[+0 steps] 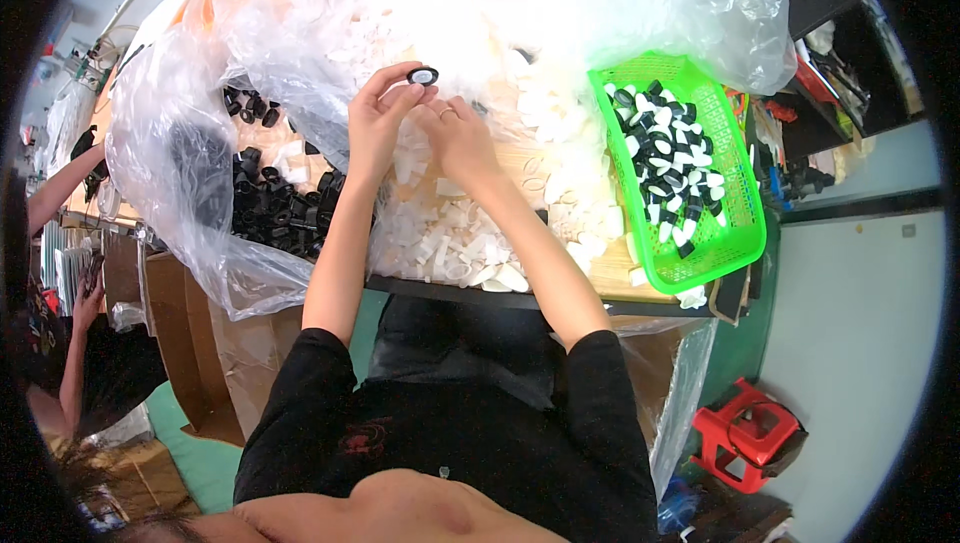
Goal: Assembling black and white plastic cap components by hand.
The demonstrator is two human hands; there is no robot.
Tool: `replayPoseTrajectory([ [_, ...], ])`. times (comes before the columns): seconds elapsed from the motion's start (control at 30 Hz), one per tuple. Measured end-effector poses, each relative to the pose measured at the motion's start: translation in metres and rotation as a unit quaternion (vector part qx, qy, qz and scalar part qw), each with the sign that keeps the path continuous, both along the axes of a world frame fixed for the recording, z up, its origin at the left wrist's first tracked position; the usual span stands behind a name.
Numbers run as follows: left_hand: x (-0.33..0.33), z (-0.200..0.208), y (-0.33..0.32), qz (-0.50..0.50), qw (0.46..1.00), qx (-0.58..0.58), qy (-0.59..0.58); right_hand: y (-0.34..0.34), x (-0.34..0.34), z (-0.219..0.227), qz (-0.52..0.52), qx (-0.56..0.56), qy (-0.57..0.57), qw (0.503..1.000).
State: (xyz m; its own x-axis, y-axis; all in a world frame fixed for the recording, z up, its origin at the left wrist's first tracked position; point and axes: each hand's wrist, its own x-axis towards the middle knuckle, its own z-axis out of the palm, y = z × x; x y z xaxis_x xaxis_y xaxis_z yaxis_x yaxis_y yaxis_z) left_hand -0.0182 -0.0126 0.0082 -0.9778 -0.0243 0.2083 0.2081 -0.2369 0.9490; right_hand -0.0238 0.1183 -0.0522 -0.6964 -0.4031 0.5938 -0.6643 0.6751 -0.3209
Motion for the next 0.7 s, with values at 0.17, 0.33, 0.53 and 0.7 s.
replayPoseTrajectory([
  [0.17,-0.001,-0.002,-0.002,0.001,1.000,0.026,0.009,0.005,0.002,-0.001,-0.019,0.092,0.035,0.995],
  [0.33,-0.004,-0.008,-0.004,-0.002,0.999,0.034,0.002,0.014,0.003,0.010,-0.056,0.077,-0.031,0.995],
  [0.53,-0.002,-0.014,0.000,-0.013,0.999,-0.052,0.007,0.032,0.011,0.054,-0.008,-0.276,-0.075,0.958],
  [0.7,0.007,-0.012,0.015,-0.083,0.993,-0.076,0.025,0.037,0.012,0.053,-0.015,-0.293,-0.073,0.953],
])
